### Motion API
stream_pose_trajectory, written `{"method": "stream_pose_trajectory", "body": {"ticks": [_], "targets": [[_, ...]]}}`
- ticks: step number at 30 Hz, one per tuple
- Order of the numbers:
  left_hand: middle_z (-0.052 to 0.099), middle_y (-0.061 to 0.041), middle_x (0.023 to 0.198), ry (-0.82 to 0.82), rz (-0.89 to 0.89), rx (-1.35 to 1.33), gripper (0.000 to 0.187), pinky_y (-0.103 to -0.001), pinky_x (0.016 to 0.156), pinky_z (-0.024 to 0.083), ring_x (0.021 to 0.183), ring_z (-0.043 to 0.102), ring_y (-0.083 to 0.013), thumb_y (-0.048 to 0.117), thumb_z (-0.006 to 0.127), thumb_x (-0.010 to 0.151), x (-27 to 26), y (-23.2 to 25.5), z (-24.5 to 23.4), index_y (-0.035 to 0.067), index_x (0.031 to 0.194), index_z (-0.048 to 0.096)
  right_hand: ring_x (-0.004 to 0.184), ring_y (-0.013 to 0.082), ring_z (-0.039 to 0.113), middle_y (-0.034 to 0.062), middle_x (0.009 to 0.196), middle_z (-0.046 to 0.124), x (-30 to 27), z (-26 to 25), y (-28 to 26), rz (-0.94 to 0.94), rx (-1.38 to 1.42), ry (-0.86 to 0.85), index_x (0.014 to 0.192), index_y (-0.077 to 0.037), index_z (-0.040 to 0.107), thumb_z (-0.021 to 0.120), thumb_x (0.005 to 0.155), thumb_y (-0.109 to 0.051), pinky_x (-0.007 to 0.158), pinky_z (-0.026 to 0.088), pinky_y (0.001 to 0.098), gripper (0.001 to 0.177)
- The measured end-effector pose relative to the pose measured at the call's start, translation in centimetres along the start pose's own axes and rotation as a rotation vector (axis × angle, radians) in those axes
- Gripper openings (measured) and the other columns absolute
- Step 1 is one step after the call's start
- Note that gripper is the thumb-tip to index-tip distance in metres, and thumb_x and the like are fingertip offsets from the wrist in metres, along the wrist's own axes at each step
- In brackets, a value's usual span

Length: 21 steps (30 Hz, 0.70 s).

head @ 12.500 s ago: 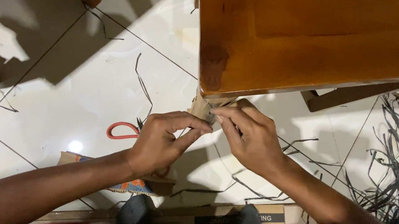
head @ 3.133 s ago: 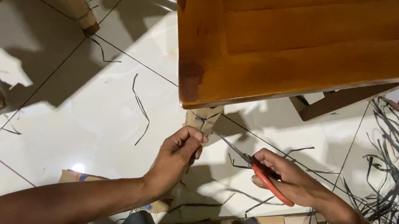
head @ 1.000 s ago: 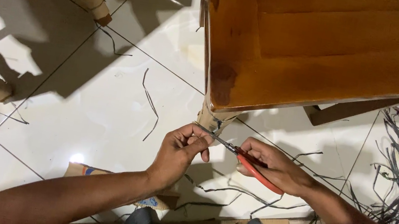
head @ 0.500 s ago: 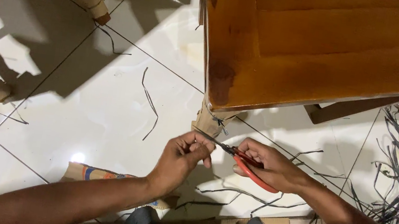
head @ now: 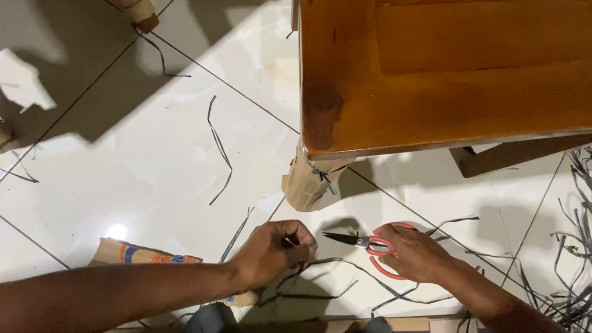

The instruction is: Wiping a wooden chair and wrapping its legs with cardboard for protection

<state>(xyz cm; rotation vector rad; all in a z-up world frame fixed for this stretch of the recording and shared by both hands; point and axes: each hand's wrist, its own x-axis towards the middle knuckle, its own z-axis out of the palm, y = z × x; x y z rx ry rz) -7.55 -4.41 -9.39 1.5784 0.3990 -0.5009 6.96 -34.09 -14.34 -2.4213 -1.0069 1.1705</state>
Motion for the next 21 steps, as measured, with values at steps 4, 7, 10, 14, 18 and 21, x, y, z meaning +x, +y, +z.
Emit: {"method": "stream_pose_trajectory", "body": {"ticks": [4,7,10,14,18,21], "targets": [[0.071,-0.011,0.082,-0.043,0.035,-0.053,0.007,-0.029,0.065,0.054,0.069,0.068,-0.0176,0.013,0.072,0.089,1.7,-0.7,0.6,0.007,0.094,0.073,0.118,0.0364,0.068,0.0149,0.125,0.067,1.0,2.3,2.6,0.127,-0.185,-0.065,0.131,-0.013,0.057,0.061,0.096,-0.027,0.1,0.054,0.0506,0.038],[0.066,-0.011,0.081,-0.061,0.065,-0.154,0.007,-0.028,0.066,0.053,0.07,0.065,-0.0181,0.009,0.072,0.09,2.3,-0.7,1.2,0.003,0.093,0.07,0.11,0.0384,0.07,0.0157,0.112,0.071,1.0,1.3,-0.6,-0.031,-0.117,0.059,0.122,-0.011,0.064,0.065,0.093,-0.025,0.094,0.055,0.0511,0.032],[0.064,-0.011,0.083,-0.057,0.077,-0.256,0.007,-0.027,0.067,0.053,0.073,0.064,-0.0183,0.005,0.071,0.09,1.8,0.3,1.6,0.0,0.092,0.068,0.123,0.0466,0.056,0.0255,0.126,0.059,0.3,0.0,-5.5,-0.103,0.298,0.009,0.133,-0.012,0.053,0.073,0.09,-0.034,0.101,0.045,0.0604,0.052],[0.062,-0.011,0.085,-0.027,0.114,-0.344,0.011,-0.028,0.07,0.056,0.075,0.068,-0.0196,0.006,0.074,0.09,1.9,1.4,1.0,-0.002,0.094,0.068,0.106,0.0252,0.069,0.0124,0.105,0.077,0.5,0.8,-9.5,-0.229,0.749,-0.086,0.108,-0.005,0.068,0.065,0.101,-0.025,0.098,0.05,0.0459,0.021],[0.065,-0.009,0.086,-0.002,0.149,-0.237,0.012,-0.028,0.075,0.058,0.082,0.066,-0.0179,0.005,0.074,0.089,3.2,0.7,-0.4,0.002,0.1,0.072,0.077,0.0123,0.072,0.0069,0.077,0.079,2.5,2.6,-6.4,-0.029,1.004,-0.157,0.099,-0.011,0.065,0.051,0.106,-0.033,0.079,0.052,0.0296,0.027],[0.066,-0.011,0.092,0.131,0.196,-0.112,0.009,-0.034,0.08,0.056,0.093,0.062,-0.0211,0.007,0.072,0.092,3.8,0.5,-1.4,0.003,0.1,0.069,0.068,0.01,0.071,0.0066,0.094,0.076,5.8,5.9,-1.0,-0.14,1.639,-0.037,0.111,-0.011,0.062,0.066,0.085,-0.063,0.053,0.06,0.0257,0.058]]}}
